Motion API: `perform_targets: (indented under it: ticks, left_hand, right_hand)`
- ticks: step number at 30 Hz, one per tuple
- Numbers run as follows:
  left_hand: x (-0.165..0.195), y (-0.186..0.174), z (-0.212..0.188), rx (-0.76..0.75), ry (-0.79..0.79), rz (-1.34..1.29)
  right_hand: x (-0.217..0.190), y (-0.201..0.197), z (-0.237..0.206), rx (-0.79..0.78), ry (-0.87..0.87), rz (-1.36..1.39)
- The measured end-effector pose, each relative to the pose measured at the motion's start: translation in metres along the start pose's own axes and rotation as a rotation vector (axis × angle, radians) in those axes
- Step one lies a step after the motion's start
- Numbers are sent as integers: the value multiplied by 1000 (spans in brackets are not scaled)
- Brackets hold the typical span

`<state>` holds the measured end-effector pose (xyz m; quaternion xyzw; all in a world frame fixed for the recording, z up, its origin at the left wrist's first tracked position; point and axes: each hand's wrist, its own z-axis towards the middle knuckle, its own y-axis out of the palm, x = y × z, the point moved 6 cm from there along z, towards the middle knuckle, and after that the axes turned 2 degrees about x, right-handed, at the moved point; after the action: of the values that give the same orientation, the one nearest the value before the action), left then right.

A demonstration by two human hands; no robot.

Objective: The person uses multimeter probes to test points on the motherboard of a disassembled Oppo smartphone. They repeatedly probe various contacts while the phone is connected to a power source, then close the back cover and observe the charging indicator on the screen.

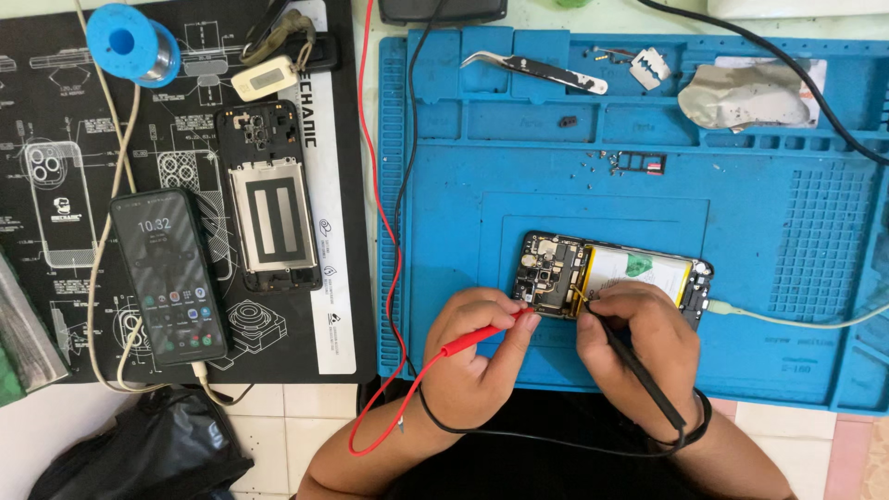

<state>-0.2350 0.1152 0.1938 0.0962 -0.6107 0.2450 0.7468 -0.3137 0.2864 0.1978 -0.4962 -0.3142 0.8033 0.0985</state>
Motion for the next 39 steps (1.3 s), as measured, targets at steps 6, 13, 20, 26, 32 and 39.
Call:
perform_targets:
  ticks: [6, 13, 20, 26, 32, 39]
  left_hand:
    - [1, 0, -1, 21, 7, -4]
    - [3, 1, -1, 0, 13, -39]
    - [2, 1, -2, 4, 11, -32]
    - [2, 1, -1, 1, 17, -29]
    - [3, 1, -1, -6, 35, -23]
    - [3, 1, -1, -2, 29, -35]
  right_hand:
    - [-3, -5, 2, -20, -22, 77]
    - [-3, -11, -3, -21, -5, 39]
    - [0, -13, -7, 2, 17, -37]
    - [-2, -12, -3, -13, -28, -2]
    - [-4, -11, -2, -18, 28, 55]
    - [-9, -6, 6, -35, -36, 73]
